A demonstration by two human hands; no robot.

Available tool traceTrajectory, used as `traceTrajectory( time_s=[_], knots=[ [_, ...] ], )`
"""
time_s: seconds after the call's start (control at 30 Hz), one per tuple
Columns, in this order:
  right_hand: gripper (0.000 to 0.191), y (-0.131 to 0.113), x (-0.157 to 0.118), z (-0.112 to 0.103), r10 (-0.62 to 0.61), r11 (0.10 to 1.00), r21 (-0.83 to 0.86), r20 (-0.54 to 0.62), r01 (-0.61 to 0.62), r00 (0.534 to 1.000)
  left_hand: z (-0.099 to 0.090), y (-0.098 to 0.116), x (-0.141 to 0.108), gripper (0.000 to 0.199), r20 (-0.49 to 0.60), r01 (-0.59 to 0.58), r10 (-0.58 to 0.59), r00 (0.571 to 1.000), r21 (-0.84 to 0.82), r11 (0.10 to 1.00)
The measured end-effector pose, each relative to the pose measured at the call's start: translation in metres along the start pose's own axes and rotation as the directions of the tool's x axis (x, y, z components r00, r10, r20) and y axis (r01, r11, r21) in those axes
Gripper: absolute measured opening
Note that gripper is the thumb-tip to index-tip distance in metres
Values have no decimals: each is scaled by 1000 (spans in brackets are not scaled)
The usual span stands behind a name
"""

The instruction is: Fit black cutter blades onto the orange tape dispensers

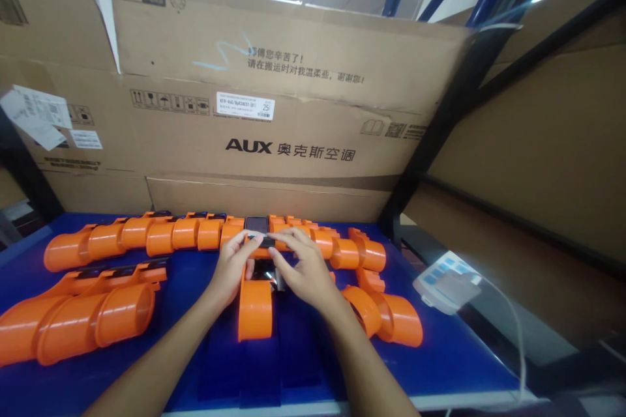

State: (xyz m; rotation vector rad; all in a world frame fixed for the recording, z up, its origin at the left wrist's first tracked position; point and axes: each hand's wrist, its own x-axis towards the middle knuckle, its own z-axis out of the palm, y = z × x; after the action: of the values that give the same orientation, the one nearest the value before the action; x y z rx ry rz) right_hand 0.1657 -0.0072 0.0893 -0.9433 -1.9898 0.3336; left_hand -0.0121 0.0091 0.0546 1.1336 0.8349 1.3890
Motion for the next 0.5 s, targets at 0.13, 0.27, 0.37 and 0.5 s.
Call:
traceTrajectory(
  time_s=[0.13,0.27,0.37,0.5],
  knots=[
    [27,2,1,-5,81,997,4,-53,-81,995,0,3,0,43,-60,29,-35,998,-95,995],
    [27,7,2,-8,171,985,28,-203,-169,964,-6,2,5,46,-92,46,-60,994,-148,988],
    [28,12,2,-7,202,979,17,-217,-203,955,-11,-1,9,48,-94,51,-64,993,-139,989],
    [26,18,1,-3,262,959,-100,-53,-266,964,-10,-1,9,48,-93,66,-81,992,-156,986]
  ],
)
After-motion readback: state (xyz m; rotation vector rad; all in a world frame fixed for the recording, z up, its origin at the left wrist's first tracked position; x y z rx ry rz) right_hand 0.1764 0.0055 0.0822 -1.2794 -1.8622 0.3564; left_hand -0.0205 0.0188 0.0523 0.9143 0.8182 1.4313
